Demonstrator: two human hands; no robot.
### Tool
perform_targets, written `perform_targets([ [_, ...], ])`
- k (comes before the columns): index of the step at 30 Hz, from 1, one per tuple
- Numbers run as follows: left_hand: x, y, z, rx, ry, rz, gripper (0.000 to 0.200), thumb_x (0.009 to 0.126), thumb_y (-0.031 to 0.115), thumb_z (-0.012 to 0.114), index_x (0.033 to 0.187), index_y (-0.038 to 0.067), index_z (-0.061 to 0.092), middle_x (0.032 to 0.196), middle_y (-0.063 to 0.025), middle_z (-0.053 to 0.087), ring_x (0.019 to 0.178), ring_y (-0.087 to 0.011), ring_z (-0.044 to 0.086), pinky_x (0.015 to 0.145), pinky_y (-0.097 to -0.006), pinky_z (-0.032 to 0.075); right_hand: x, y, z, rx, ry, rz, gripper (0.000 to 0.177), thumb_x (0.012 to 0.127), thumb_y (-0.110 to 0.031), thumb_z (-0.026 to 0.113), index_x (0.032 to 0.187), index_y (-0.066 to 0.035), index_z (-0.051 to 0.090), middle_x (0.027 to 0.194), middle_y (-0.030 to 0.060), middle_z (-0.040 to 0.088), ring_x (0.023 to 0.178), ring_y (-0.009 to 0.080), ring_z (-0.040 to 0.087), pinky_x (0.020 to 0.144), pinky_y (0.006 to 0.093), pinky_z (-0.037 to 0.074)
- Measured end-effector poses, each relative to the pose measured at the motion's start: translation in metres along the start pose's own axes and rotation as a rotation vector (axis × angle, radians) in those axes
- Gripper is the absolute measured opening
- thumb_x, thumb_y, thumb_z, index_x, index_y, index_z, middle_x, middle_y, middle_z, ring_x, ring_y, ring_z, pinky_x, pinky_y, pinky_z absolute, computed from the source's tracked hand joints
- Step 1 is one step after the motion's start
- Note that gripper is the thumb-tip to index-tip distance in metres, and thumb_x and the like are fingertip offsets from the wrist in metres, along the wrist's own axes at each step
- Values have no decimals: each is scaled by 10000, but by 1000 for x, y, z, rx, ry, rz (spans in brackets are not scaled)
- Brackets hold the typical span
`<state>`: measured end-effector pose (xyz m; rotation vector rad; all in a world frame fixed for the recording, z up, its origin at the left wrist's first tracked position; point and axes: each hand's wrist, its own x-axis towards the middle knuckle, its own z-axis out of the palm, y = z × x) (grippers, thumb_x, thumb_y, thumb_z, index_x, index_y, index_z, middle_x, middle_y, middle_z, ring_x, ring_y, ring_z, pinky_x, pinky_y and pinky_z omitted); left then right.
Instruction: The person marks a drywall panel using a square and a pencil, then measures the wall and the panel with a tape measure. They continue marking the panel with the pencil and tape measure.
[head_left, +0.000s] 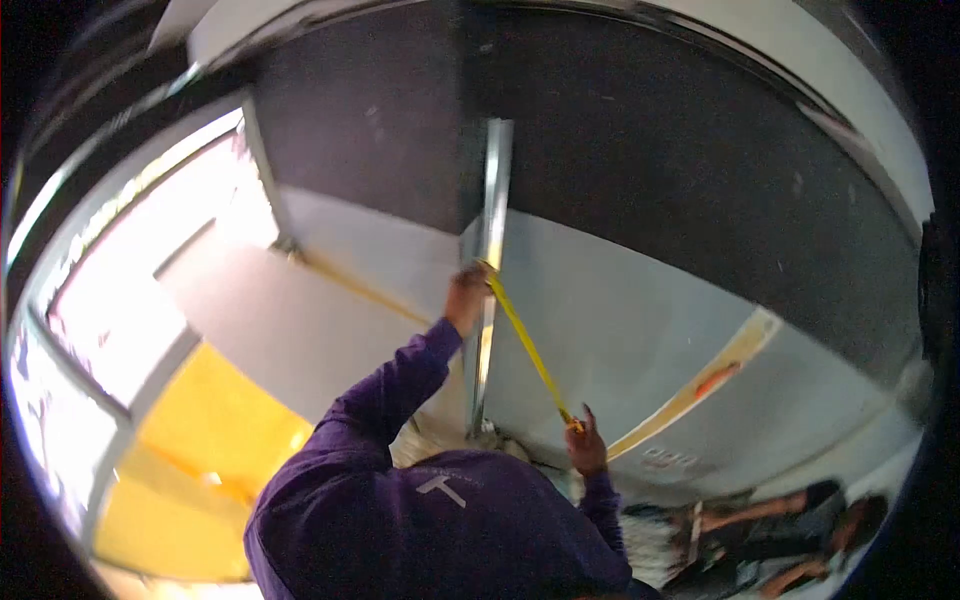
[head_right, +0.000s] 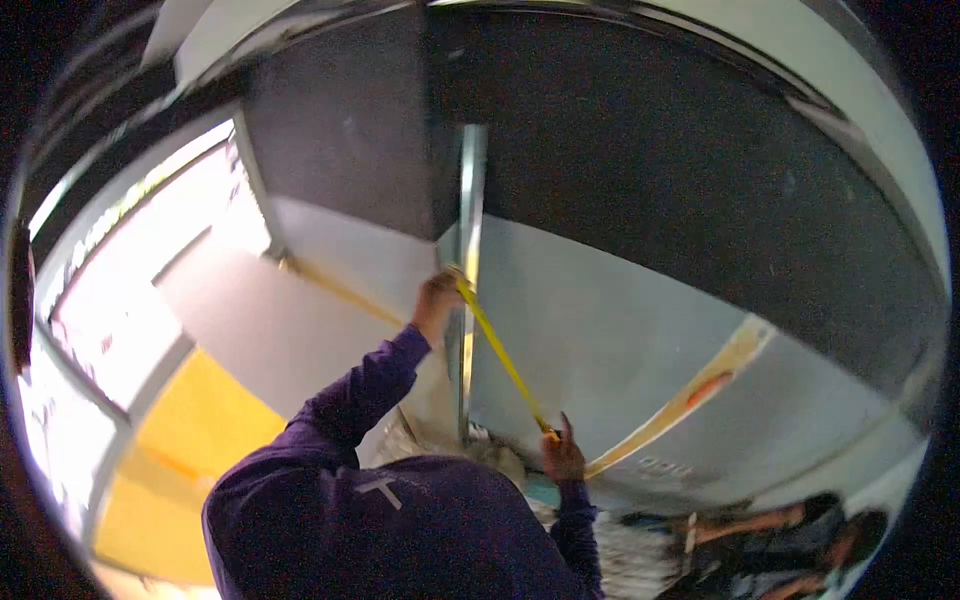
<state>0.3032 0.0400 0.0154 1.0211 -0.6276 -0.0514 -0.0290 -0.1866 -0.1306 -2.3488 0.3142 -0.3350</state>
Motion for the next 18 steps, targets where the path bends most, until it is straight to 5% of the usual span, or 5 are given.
perform_targets([
  [3,-78,0,13,150,-113,-159,226,906,101,602,1069,-47,653,1038,-93,679,920,-163,640,780,-321,534,31,-80,2,186,-99,-111,672,964,-417,518,1487,-95,246,905,96,580,700,223,593,633,357,490],
  [6,-117,-44,-13,1261,-313,506,251,937,172,598,1070,-29,669,1072,-109,686,997,-181,635,856,-348,518,70,-137,15,438,-255,-84,690,980,-422,495,1498,-64,213,770,66,562,625,160,545,599,319,463],
  [7,-132,-23,-16,844,-300,44,392,961,319,582,1231,36,610,1199,-143,636,1115,-233,594,953,-389,485,79,-155,18,396,-242,-154,686,984,-409,492,1498,-55,208,813,85,576,675,174,565,632,321,474],
  [10,-171,15,-10,120,-49,-308,634,929,410,623,1432,91,405,1366,-131,513,1257,-253,483,1055,-406,400,99,-204,27,310,-195,-343,679,994,-383,484,1497,-31,195,970,148,602,851,224,608,746,340,497],
  [18,-228,33,-22,-635,261,-442,640,969,598,409,1423,148,366,1333,-106,479,1215,-237,498,1010,-443,438,100,-262,103,68,-367,-528,654,988,-481,464,1427,-14,335,1289,247,528,1177,367,551,960,408,453],
])
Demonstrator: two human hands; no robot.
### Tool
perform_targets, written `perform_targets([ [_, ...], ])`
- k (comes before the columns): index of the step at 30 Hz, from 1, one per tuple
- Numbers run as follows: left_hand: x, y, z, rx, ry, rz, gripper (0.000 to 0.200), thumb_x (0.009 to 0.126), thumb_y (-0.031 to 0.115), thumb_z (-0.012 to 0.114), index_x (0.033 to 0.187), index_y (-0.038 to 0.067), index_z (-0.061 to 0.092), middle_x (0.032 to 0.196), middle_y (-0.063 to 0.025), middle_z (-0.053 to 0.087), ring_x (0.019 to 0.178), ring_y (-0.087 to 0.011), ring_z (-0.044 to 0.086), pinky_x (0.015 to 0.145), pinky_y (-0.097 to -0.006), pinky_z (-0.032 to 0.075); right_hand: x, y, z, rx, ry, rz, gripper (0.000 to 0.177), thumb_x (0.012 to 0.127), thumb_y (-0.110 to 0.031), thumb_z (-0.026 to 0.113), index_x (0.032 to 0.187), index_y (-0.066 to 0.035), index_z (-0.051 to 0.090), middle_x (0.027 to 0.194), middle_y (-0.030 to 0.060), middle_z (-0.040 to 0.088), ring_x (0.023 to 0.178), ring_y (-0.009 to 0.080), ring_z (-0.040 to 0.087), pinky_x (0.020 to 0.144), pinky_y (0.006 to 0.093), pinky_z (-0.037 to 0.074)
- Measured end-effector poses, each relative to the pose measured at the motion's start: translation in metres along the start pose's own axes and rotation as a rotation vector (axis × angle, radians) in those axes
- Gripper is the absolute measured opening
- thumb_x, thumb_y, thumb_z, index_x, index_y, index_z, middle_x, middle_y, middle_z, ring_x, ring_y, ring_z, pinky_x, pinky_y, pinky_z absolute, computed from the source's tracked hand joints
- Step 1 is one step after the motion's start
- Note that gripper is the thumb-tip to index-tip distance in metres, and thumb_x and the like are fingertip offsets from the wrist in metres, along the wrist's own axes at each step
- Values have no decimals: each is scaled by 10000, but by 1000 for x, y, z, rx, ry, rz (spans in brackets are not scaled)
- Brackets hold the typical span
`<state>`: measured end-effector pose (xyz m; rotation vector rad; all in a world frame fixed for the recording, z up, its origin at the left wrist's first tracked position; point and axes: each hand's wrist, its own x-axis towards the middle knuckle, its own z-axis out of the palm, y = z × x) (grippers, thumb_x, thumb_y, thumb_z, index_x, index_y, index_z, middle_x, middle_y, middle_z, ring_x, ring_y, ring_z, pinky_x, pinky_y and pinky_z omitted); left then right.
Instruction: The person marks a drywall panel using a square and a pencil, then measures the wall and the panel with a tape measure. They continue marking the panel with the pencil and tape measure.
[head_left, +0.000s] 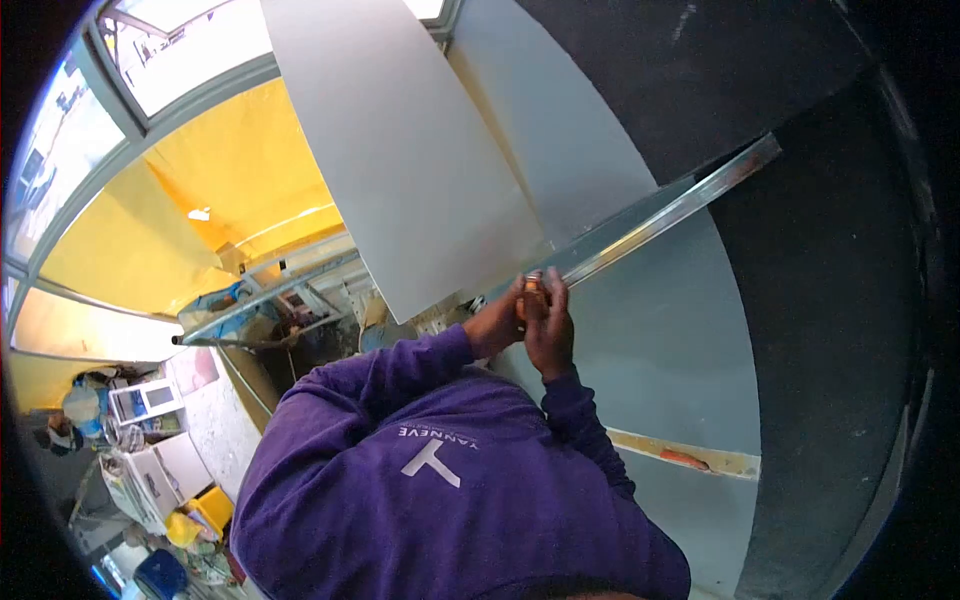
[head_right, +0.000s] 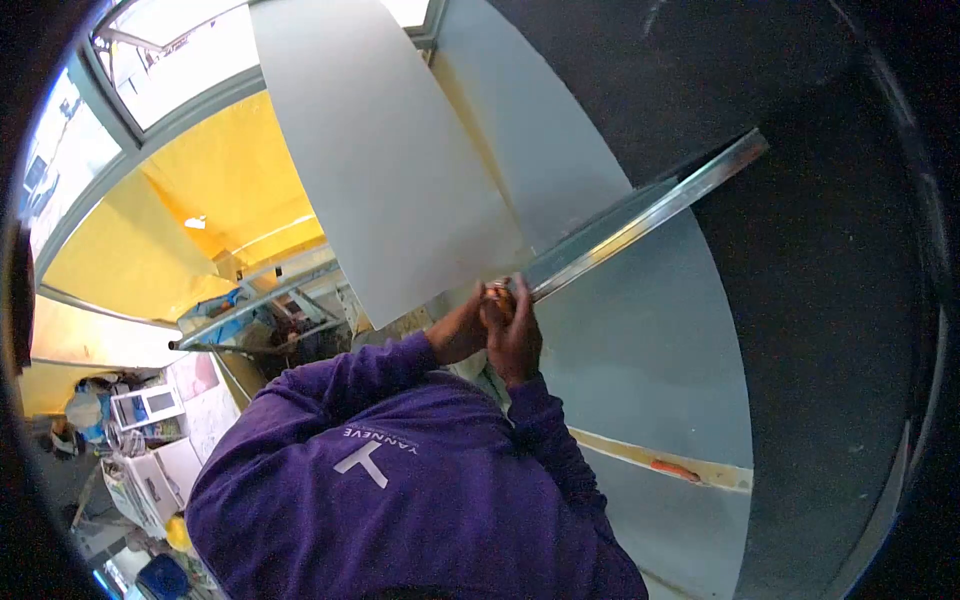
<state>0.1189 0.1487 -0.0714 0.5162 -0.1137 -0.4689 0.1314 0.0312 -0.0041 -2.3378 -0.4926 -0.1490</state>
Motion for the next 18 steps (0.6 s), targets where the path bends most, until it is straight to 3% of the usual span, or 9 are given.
perform_targets([
  [1,-2,0,-11,-73,27,21,606,976,586,409,1391,145,394,1265,-91,511,1161,-213,522,989,-425,450,5,-4,5,87,-42,-82,545,991,-467,469,1322,-34,485,1218,218,594,1110,352,599,891,393,488],
  [2,-6,3,-16,-141,54,45,573,982,574,409,1358,141,423,1197,-76,544,1108,-189,546,969,-407,462,6,-4,8,65,-98,-33,514,989,-454,480,1286,-36,516,1175,208,616,1082,343,615,871,392,495],
  [3,-14,10,-19,-60,122,31,477,1006,526,400,1254,128,488,1001,-24,534,920,-121,539,855,-326,479,8,-5,11,45,-149,13,485,987,-441,491,1250,-37,547,1132,197,637,1053,333,632,851,392,502],
  [6,-29,10,-34,160,353,12,427,1013,474,426,1234,118,513,908,6,474,798,-97,475,742,-278,451,17,-7,16,96,-250,52,427,972,-407,533,1155,-29,615,1036,181,674,977,329,663,816,391,512],
  [9,-40,11,-52,346,217,28,397,1006,418,478,1262,116,516,877,18,477,768,-89,463,707,-250,424,15,6,19,169,-323,57,390,950,-378,579,1100,-23,644,1011,173,680,939,316,673,807,380,512],
  [12,-58,40,-29,383,225,-154,390,999,347,522,1308,108,503,852,17,475,737,-83,452,697,-233,418,19,5,15,160,-420,139,358,918,-352,634,1060,-24,658,985,157,684,899,277,676,796,358,509],
  [13,-58,43,-28,347,172,-168,444,960,312,607,1333,99,495,835,12,516,735,-78,489,669,-231,429,19,2,12,150,-460,182,349,906,-344,655,1046,-25,662,973,151,686,883,262,677,791,351,508],
  [16,-57,56,-36,664,222,-343,564,885,342,708,1333,74,497,910,-9,577,806,-92,556,686,-276,480,19,-2,3,253,-525,205,331,861,-320,712,996,-21,663,910,127,687,834,218,665,760,345,504],
  [18,-55,56,-42,829,152,-250,553,833,327,762,1266,58,550,869,-17,596,765,-109,567,656,-300,488,12,11,6,231,-507,217,334,834,-323,743,946,-21,652,853,112,674,789,203,646,729,347,497],
])
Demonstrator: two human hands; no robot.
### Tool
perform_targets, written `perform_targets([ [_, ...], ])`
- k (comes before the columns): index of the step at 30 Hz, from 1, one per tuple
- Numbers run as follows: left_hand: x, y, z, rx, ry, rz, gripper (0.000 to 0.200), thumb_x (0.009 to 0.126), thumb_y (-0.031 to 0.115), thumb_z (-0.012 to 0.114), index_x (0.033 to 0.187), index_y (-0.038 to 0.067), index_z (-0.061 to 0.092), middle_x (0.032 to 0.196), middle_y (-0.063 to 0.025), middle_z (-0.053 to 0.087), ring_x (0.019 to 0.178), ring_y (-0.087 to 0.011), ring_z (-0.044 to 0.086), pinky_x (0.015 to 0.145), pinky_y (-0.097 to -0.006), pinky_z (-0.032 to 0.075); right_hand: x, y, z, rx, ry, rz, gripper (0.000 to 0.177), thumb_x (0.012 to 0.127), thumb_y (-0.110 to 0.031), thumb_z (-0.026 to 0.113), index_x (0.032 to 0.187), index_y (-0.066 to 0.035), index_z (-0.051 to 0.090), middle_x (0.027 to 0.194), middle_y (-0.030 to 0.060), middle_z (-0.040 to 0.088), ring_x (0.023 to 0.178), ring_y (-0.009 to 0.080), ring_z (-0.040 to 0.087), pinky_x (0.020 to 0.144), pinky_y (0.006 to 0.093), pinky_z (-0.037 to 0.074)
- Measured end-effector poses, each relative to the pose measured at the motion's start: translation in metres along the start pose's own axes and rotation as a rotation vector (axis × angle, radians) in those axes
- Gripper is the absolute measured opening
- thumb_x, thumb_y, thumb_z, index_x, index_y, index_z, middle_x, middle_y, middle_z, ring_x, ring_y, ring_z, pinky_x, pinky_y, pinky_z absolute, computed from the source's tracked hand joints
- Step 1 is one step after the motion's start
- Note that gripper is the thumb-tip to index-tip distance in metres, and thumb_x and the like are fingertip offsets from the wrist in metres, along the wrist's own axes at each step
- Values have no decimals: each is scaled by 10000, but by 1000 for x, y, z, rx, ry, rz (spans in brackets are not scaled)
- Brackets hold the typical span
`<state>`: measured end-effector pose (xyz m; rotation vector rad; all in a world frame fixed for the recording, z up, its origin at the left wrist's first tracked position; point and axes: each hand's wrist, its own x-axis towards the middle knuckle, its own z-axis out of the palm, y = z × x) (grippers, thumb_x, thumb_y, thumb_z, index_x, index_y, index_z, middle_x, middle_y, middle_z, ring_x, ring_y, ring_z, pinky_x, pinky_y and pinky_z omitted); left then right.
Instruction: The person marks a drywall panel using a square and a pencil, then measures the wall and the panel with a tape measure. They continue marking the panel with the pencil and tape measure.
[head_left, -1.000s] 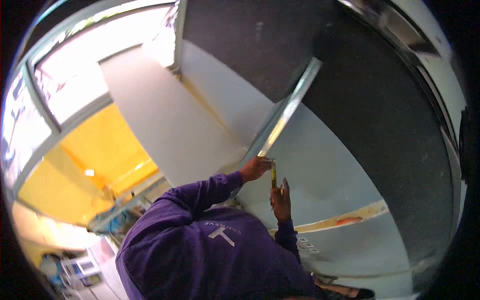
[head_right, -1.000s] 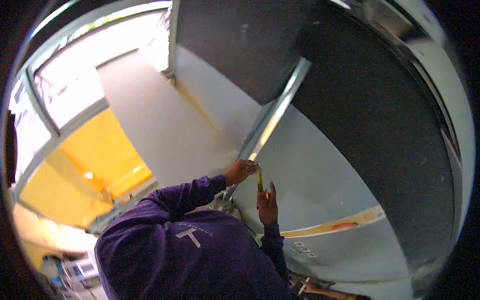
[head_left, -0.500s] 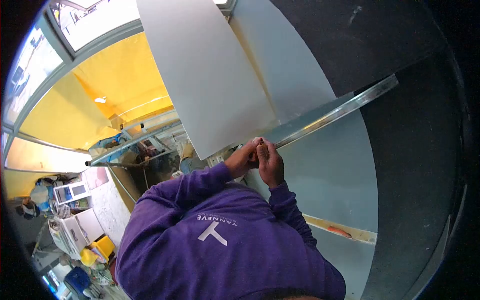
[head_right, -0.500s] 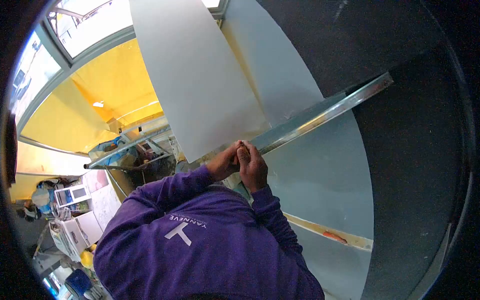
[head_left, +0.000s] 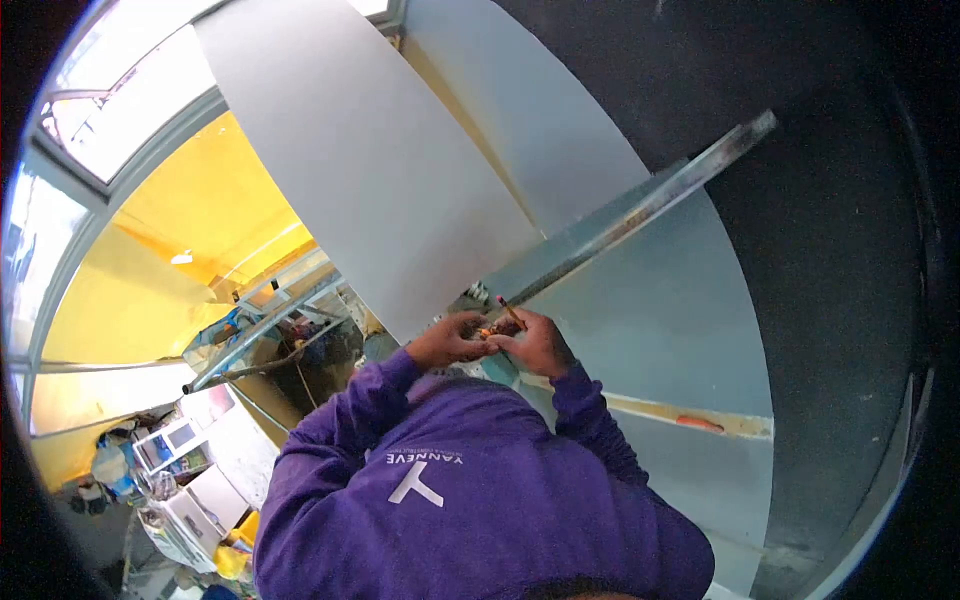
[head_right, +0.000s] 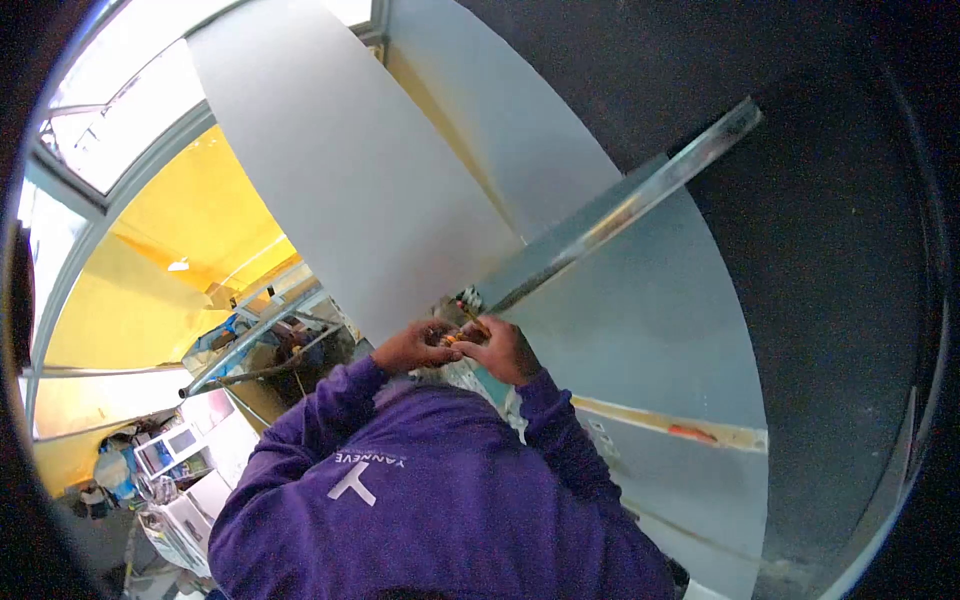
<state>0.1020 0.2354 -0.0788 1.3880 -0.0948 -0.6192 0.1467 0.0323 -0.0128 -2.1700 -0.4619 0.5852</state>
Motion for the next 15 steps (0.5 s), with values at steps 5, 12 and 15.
perform_targets([
  [5,14,15,-24,511,-115,262,427,755,297,811,1066,48,657,798,-85,654,712,-181,616,645,-350,508,-9,1,-5,-85,-120,37,288,787,-236,778,842,-62,557,730,-3,540,706,116,536,715,286,474],
  [12,33,88,-204,1158,308,198,246,730,263,687,873,66,652,845,-167,625,813,-352,624,704,-473,512,5,44,-41,906,387,316,161,889,-219,596,857,-98,495,705,48,552,551,88,499,409,188,275],
  [15,56,128,-316,1392,423,171,233,755,275,677,878,84,623,874,-153,627,827,-355,619,711,-480,513,33,88,-38,1132,600,417,164,905,-224,598,876,-84,519,715,51,564,544,99,501,398,204,288],
])
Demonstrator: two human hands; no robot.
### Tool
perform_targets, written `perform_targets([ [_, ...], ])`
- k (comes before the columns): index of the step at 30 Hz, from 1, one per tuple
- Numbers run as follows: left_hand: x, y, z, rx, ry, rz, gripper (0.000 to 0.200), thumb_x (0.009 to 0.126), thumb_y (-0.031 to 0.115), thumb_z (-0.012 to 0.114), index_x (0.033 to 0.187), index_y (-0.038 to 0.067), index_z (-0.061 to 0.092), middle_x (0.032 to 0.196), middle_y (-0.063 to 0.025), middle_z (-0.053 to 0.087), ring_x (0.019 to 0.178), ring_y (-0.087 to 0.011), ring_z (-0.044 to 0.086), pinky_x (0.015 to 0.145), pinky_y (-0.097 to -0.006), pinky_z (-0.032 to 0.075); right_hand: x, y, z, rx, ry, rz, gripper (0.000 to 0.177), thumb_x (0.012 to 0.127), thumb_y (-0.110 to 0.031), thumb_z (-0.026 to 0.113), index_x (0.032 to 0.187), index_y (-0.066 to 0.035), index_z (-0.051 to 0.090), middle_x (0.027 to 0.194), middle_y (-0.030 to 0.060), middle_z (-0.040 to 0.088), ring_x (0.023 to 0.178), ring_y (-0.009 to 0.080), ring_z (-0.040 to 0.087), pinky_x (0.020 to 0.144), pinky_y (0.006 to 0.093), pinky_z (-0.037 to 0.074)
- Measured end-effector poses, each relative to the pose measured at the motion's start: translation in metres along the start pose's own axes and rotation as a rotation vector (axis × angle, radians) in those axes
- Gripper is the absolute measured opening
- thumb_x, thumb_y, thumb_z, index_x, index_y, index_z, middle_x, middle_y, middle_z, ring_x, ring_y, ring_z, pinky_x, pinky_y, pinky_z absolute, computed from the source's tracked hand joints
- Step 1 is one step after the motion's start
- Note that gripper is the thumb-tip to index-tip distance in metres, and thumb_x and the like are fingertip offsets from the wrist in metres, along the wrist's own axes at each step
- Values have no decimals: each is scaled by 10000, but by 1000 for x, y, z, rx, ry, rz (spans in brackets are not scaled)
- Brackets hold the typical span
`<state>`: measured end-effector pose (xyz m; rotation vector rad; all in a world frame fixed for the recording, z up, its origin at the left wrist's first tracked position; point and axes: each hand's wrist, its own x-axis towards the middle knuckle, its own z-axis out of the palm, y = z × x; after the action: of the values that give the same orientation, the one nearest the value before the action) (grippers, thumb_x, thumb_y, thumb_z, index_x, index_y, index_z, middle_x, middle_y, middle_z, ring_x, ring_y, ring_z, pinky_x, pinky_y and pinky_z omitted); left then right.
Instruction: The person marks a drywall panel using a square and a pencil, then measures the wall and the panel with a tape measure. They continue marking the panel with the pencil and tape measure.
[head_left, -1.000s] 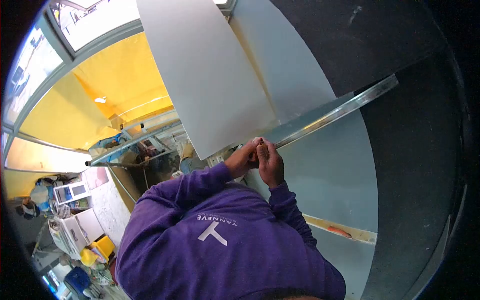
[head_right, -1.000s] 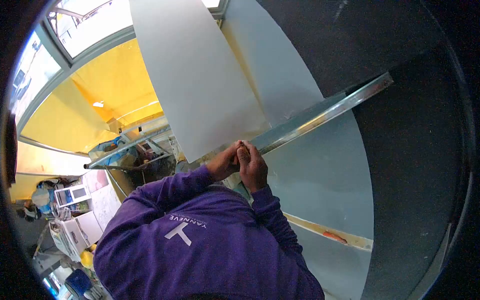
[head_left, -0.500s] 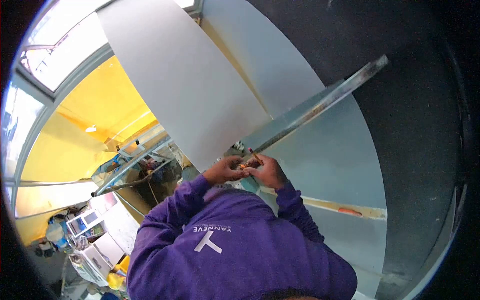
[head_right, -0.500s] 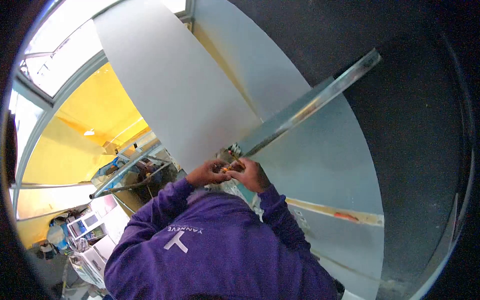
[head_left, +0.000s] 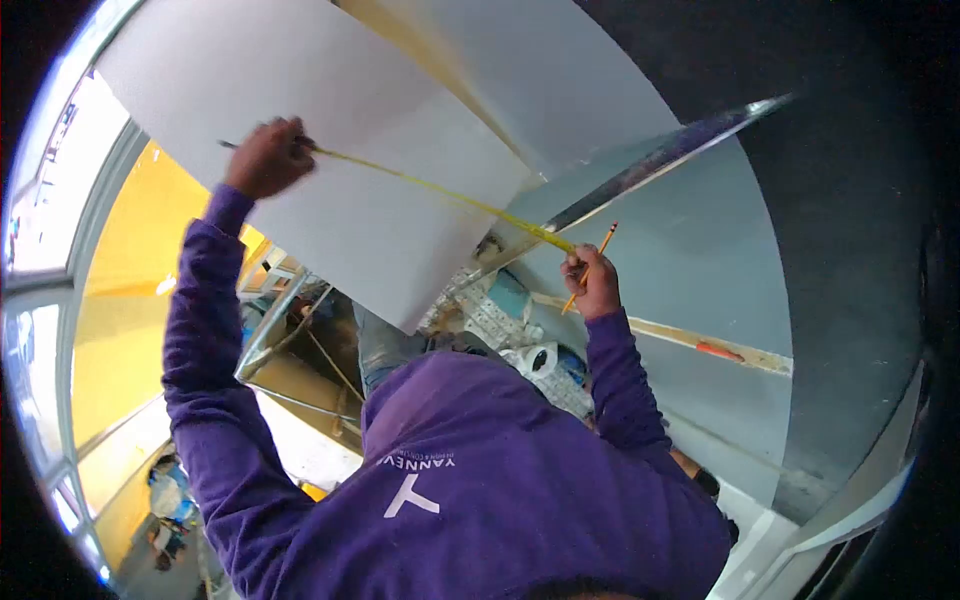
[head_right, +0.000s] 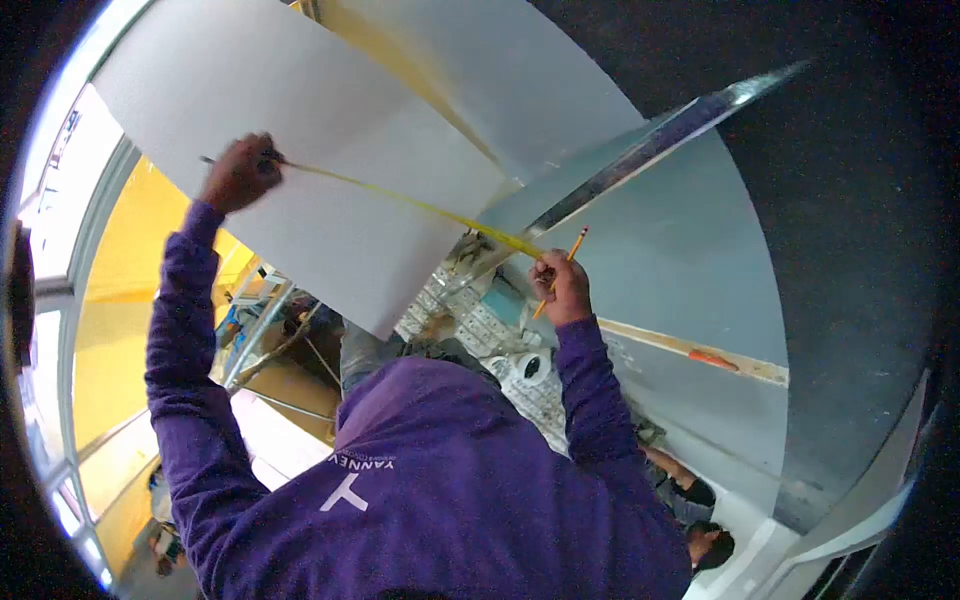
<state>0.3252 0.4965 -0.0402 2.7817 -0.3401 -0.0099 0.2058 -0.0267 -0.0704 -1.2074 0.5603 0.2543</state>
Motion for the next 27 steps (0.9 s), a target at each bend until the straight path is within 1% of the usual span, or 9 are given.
perform_targets([
  [5,107,-121,-78,343,95,58,296,872,347,691,891,66,600,885,-125,654,809,-282,632,701,-412,543,82,67,-11,178,188,164,200,908,-261,627,901,-73,561,752,49,588,564,102,519,399,217,311],
  [6,126,-139,-88,332,89,75,268,880,319,690,896,68,597,887,-117,657,806,-251,631,694,-398,547,84,68,22,167,336,114,218,911,-286,634,890,-77,577,747,38,596,573,97,534,404,222,313],
  [8,170,-163,-98,382,-4,115,200,893,235,673,902,57,580,865,-90,653,824,-211,623,719,-360,546,100,78,53,89,374,38,220,897,-307,646,904,-93,596,741,9,602,601,106,573,416,237,320],
  [11,234,-198,-83,556,-125,493,157,915,205,619,941,54,583,891,-84,639,884,-260,611,773,-369,522,130,95,61,-75,472,-38,228,901,-309,645,947,-88,613,748,-12,619,622,106,606,459,259,370],
  [12,249,-202,-73,351,-106,455,152,941,199,545,985,65,600,930,-98,612,940,-313,588,822,-401,489,141,103,62,-110,523,-61,233,904,-304,647,954,-80,612,754,-9,623,621,106,607,466,265,383],
  [19,312,-163,-67,415,-410,276,234,950,273,521,1006,73,629,999,-165,625,959,-360,606,828,-479,472,181,130,65,-57,763,-349,318,902,-315,682,940,-2,637,723,28,609,617,135,578,550,295,467],
  [21,317,-159,-64,402,-358,289,252,960,276,504,991,63,636,985,-182,641,942,-375,618,810,-494,477,184,122,76,-43,798,-342,336,905,-331,675,951,0,640,719,23,607,631,140,579,575,303,476],
  [24,338,-164,-60,369,-397,284,260,960,284,496,981,72,646,925,-191,655,915,-384,623,797,-502,481,194,130,71,-174,873,-340,358,894,-359,681,915,-2,654,708,11,598,648,143,574,597,320,465],
  [27,349,-188,-56,428,-326,378,264,956,292,496,989,81,651,920,-187,657,914,-381,625,795,-505,483,205,140,52,-722,903,-388,376,888,-391,667,872,-16,652,711,61,606,651,206,570,628,371,459],
])
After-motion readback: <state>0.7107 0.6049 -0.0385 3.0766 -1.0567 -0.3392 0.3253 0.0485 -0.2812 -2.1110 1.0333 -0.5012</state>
